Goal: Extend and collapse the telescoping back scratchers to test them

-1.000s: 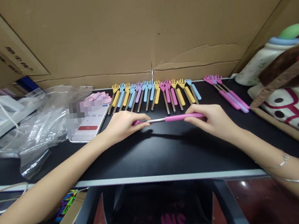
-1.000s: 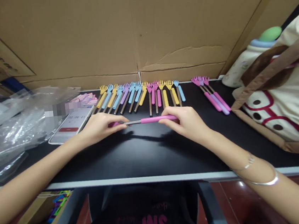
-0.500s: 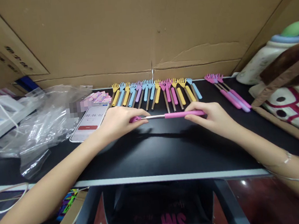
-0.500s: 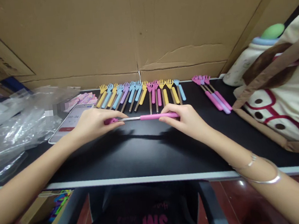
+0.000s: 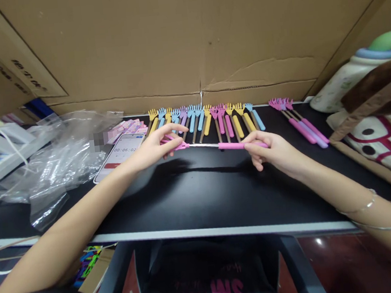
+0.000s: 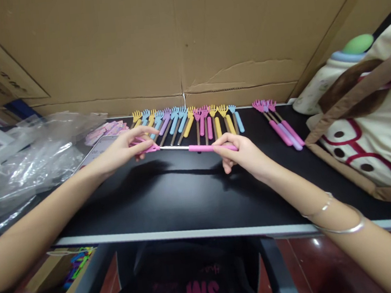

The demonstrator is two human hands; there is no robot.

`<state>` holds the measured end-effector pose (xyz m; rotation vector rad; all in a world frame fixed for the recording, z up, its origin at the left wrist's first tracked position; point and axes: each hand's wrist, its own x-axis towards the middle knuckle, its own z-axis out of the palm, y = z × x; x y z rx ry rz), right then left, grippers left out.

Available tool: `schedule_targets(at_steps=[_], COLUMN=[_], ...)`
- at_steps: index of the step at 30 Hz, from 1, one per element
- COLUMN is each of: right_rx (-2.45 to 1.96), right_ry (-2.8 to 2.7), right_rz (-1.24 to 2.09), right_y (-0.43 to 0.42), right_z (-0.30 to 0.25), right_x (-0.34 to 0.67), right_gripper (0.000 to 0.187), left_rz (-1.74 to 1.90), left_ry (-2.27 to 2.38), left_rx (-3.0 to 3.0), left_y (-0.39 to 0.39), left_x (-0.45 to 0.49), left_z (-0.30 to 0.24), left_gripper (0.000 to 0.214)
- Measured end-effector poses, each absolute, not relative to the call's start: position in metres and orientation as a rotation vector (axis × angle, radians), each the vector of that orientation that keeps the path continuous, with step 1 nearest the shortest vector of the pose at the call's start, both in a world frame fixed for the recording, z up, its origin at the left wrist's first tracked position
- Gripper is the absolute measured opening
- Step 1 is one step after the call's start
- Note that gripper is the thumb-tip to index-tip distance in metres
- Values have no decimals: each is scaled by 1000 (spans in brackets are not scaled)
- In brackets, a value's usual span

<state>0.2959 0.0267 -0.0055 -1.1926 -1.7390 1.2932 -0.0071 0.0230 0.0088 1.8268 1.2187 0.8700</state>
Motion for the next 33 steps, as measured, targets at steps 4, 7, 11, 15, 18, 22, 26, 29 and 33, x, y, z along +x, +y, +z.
schedule_targets(at_steps=[4, 7, 11, 15, 18, 22, 26, 29, 33], right_rx=[-1136, -1123, -1130, -1174, -1194, -1156, -1143, -1154, -1178], right_ry=[-1498, -1379, -1310, -1384, -1424, -1497, -1545, -1551, -1541], right_rz=[1471, 1550, 1549, 1492, 1472, 1513, 1500, 1479, 1450], right_y=[30, 33, 36, 35, 34, 32, 32, 33, 33], right_z=[-3, -1, -3, -5, -5, -5, -7, -10, -11], right_x=[297, 299, 301, 301, 300, 299, 300, 300, 299], right_gripper=[44, 39, 34, 35, 38, 41, 42, 44, 45], left_rz=[869, 887, 885, 707, 628, 648, 625, 625, 668], left_ry=[1138, 1075, 1032, 1027, 1019, 1047, 1057, 1047, 1061], left_rx=[1530, 1383, 1372, 1588, 1675, 1673, 1694, 1724, 1750], left_y=[24, 24, 21, 20, 20, 21, 23, 24, 23], left_x=[-3, -1, 0, -2, -3, -4, -5, -5, -2], left_z=[2, -2, -2, -2, -2, 1, -2, -8, -12], left_gripper=[39, 39, 36, 37, 38, 38, 40, 39, 33])
